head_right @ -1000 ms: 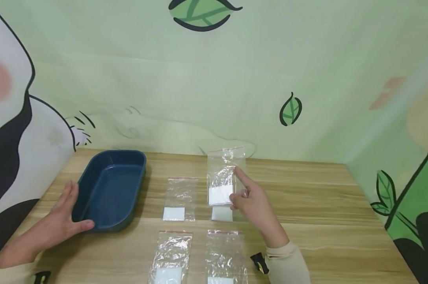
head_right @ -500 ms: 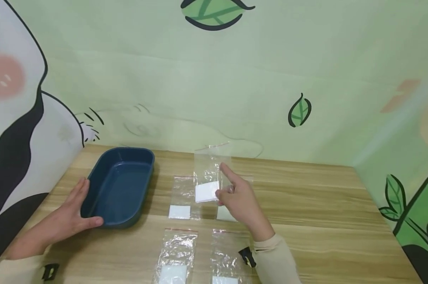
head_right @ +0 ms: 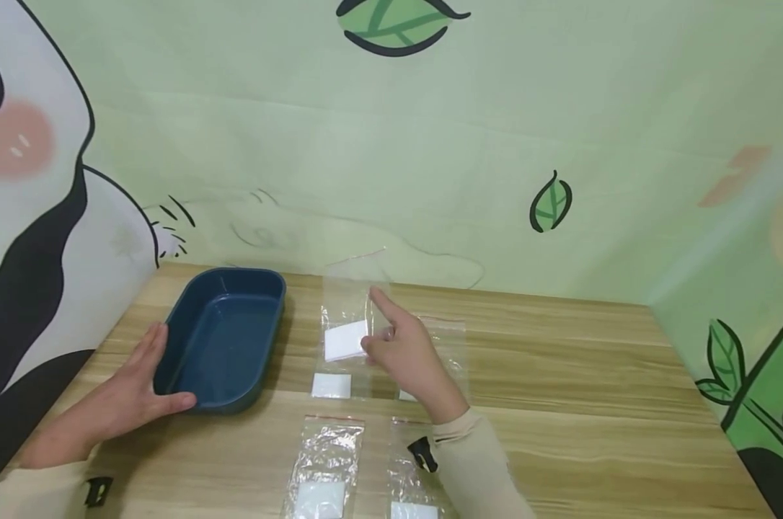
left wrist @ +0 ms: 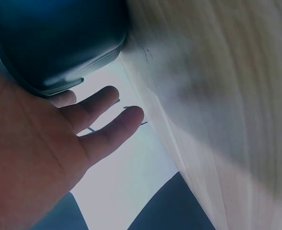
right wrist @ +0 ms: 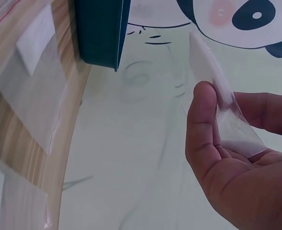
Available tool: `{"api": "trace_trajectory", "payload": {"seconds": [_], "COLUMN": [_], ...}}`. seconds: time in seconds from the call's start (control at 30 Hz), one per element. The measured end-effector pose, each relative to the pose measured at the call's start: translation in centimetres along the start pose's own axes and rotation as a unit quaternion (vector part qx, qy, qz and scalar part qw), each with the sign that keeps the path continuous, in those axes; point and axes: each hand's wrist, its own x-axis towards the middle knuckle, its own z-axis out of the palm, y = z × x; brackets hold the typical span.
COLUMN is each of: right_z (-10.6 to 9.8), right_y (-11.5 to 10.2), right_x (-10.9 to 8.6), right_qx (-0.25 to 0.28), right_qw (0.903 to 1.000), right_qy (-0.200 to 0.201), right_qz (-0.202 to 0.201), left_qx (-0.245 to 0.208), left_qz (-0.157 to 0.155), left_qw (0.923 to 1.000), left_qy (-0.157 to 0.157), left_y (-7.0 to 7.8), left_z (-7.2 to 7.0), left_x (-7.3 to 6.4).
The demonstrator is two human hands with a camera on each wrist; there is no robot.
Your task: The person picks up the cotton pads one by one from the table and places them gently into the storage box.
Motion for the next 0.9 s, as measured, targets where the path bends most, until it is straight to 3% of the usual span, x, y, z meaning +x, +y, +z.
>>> {"api": "trace_trajectory", "payload": {"seconds": [0.4, 0.9], "right_z": [3.1, 5.6], "right_y": [-1.1, -0.7], "right_x": [1.8, 3.7], "right_qx": [0.028, 0.035], "right_qw": [0.9995, 0.9990], "right_qy": [-0.014, -0.028], "right_qz": [0.000, -0.001], "left_qx": [0.033, 0.096], "left_qz": [-0.007, -0.052], "left_qw": [0.9994, 0.9936], "left_qy": [0.008, 0.026], "left_y": [0.1, 1.4], "left_z": [0.3, 0.4], "left_x": [0.0, -0.3]}}
